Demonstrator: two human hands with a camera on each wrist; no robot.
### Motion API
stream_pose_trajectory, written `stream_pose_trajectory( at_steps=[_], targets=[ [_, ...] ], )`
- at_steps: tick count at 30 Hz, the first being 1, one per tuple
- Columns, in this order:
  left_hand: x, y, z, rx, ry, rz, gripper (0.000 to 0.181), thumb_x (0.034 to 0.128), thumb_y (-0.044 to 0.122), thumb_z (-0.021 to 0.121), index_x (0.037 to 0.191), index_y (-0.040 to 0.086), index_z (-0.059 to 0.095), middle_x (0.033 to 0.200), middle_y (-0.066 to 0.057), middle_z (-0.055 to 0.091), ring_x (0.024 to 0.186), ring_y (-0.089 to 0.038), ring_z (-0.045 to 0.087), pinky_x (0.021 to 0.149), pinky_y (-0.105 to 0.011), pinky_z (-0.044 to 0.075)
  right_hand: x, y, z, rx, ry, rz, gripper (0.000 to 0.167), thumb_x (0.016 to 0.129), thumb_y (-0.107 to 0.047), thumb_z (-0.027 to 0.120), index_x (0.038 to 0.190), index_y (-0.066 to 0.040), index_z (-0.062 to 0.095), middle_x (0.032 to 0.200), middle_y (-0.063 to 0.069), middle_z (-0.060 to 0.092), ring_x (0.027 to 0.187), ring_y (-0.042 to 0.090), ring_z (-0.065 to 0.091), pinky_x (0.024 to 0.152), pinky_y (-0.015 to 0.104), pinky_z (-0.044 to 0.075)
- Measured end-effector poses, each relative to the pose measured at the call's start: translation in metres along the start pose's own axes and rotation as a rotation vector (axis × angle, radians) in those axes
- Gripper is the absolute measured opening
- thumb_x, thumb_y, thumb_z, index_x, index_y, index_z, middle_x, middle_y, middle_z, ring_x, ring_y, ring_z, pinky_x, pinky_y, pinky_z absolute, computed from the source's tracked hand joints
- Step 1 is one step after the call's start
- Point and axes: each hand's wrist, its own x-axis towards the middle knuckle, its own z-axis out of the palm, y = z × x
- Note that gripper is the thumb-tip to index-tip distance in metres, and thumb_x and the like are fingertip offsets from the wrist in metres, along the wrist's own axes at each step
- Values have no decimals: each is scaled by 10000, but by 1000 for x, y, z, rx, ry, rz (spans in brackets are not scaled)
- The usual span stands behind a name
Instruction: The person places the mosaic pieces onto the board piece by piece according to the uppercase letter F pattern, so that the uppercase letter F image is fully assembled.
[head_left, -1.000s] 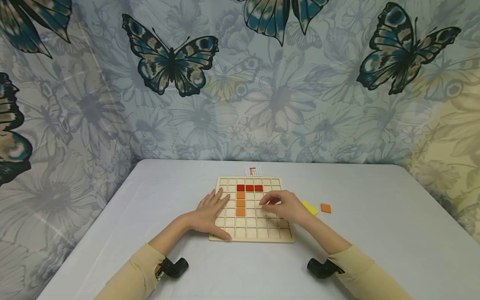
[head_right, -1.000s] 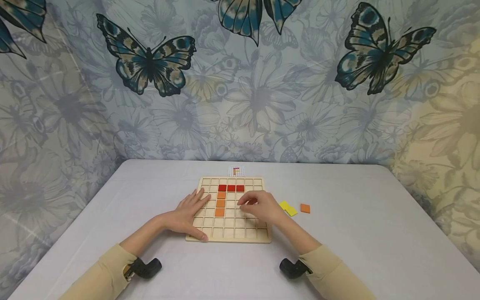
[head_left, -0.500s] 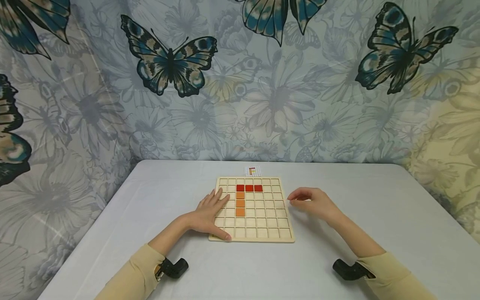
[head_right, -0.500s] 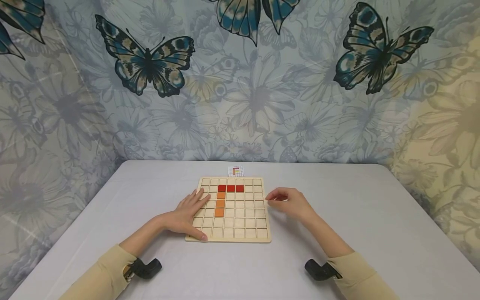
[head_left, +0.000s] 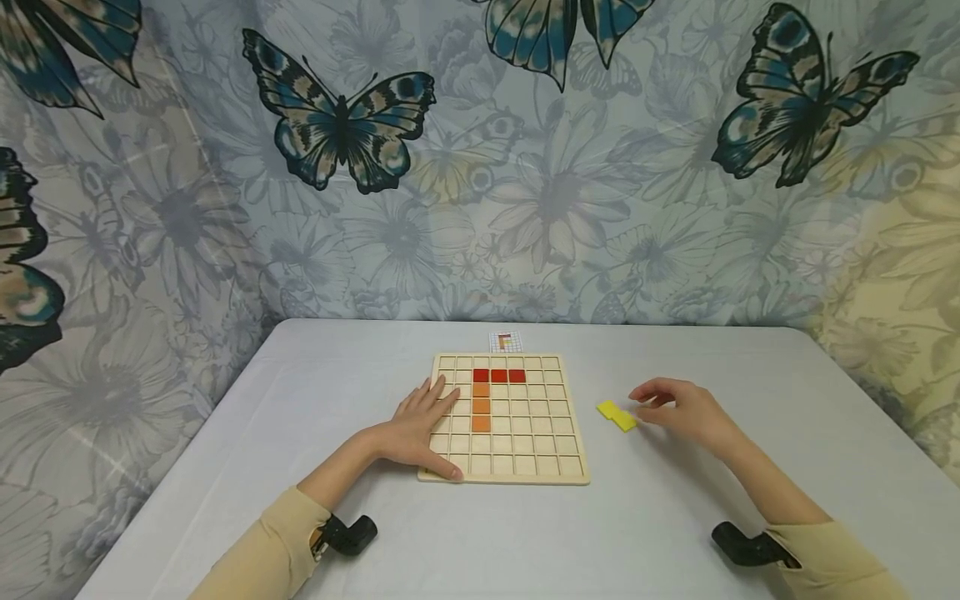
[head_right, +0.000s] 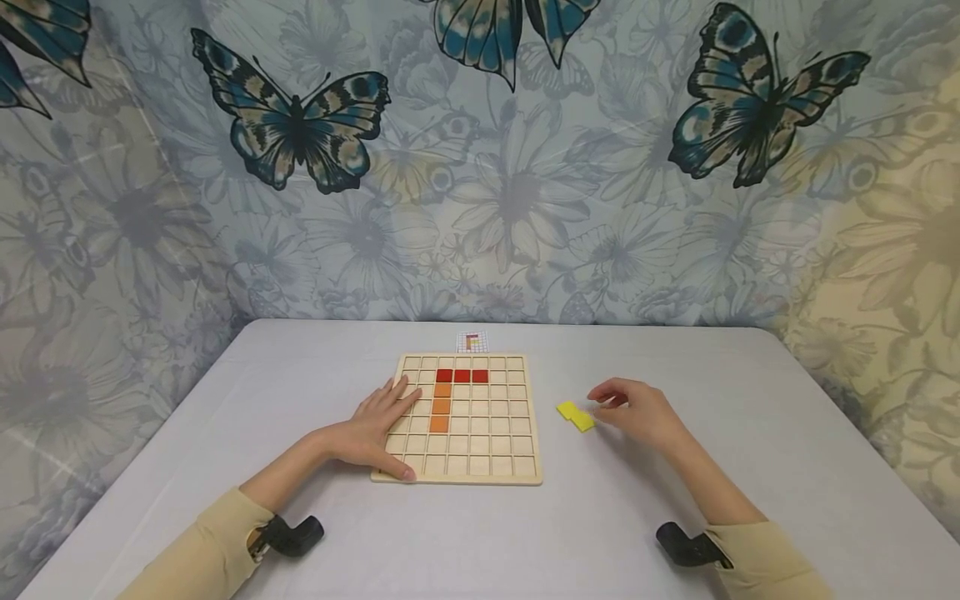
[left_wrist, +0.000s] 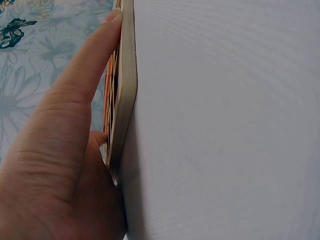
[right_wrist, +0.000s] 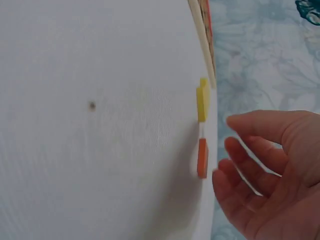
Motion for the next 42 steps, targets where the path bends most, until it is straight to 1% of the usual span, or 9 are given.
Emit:
stream_pose_trajectory(
  at_steps=[5, 11, 18, 23, 26, 31, 36, 38, 42],
  targets=[
    [-1, 2, -1, -1, -8, -10, 1252, 685, 657, 768, 1578, 100, 89, 1614, -167, -113, 1461, -347, -158, 1151, -558, -24, -2, 9, -3, -48, -25, -5, 229, 862, -130, 727, 1068, -36, 695, 1072, 135, 671, 973, 333, 587, 719, 385, 493],
    [-1, 3, -2, 5, -15, -27, 1239, 693, 617, 788, 1581, 119, 81, 1614, -154, -124, 1460, -335, -166, 1153, -555, -25, 0, 15, -3, -50, -53, -2, 239, 829, -89, 738, 1053, -19, 690, 1026, 128, 666, 930, 313, 598, 701, 363, 499],
    [-1, 4, -3, 6, -14, -22, 1244, 689, 614, 793, 1579, 110, 86, 1613, -158, -124, 1460, -336, -166, 1152, -556, -26, 1, 17, -1, -60, -25, -27, 295, 798, -108, 775, 1058, -1, 686, 894, 32, 653, 841, 213, 586, 660, 307, 475],
    [-1, 4, -2, 16, -12, -21, 1244, 688, 616, 793, 1579, 107, 89, 1613, -163, -121, 1459, -341, -163, 1152, -555, -26, -1, 13, -1, -78, 8, -43, 287, 794, -125, 783, 1040, -9, 693, 867, 10, 653, 825, 192, 589, 665, 304, 468],
    [-1, 5, -3, 20, -11, -21, 1243, 691, 614, 792, 1579, 106, 85, 1612, -165, -122, 1459, -342, -164, 1153, -554, -28, 0, 12, -2, -92, 23, -47, 281, 808, -174, 790, 1019, -13, 698, 852, 1, 654, 801, 181, 586, 660, 312, 463],
    [-1, 5, -3, 17, -6, -20, 1245, 688, 610, 796, 1578, 104, 89, 1612, -169, -119, 1460, -346, -158, 1153, -556, -23, 1, 11, -1, -101, 39, -33, 298, 814, -216, 796, 1011, -13, 702, 843, -9, 661, 782, 166, 590, 653, 303, 470],
    [0, 4, -2, 11, -8, -22, 1244, 682, 615, 796, 1579, 113, 96, 1613, -164, -116, 1462, -337, -158, 1153, -551, -26, 4, 9, 5, -55, 40, 20, 362, 822, -272, 792, 1050, -6, 701, 864, 4, 676, 800, 176, 598, 654, 301, 481],
    [1, 2, -1, 11, -4, -16, 1255, 674, 632, 790, 1579, 109, 96, 1614, -165, -116, 1462, -335, -160, 1153, -550, -29, 5, 5, 8, -27, 29, 50, 404, 820, -309, 795, 1066, -4, 696, 879, 13, 679, 814, 186, 599, 661, 309, 483],
    [4, -5, 4, 21, 2, -7, 1291, 651, 715, 744, 1583, 135, 64, 1614, -137, -144, 1460, -306, -181, 1153, -533, -42, 8, -3, 13, 10, 6, 74, 413, 822, -317, 792, 1076, -7, 691, 897, 20, 676, 835, 196, 595, 675, 313, 488]
  ],
)
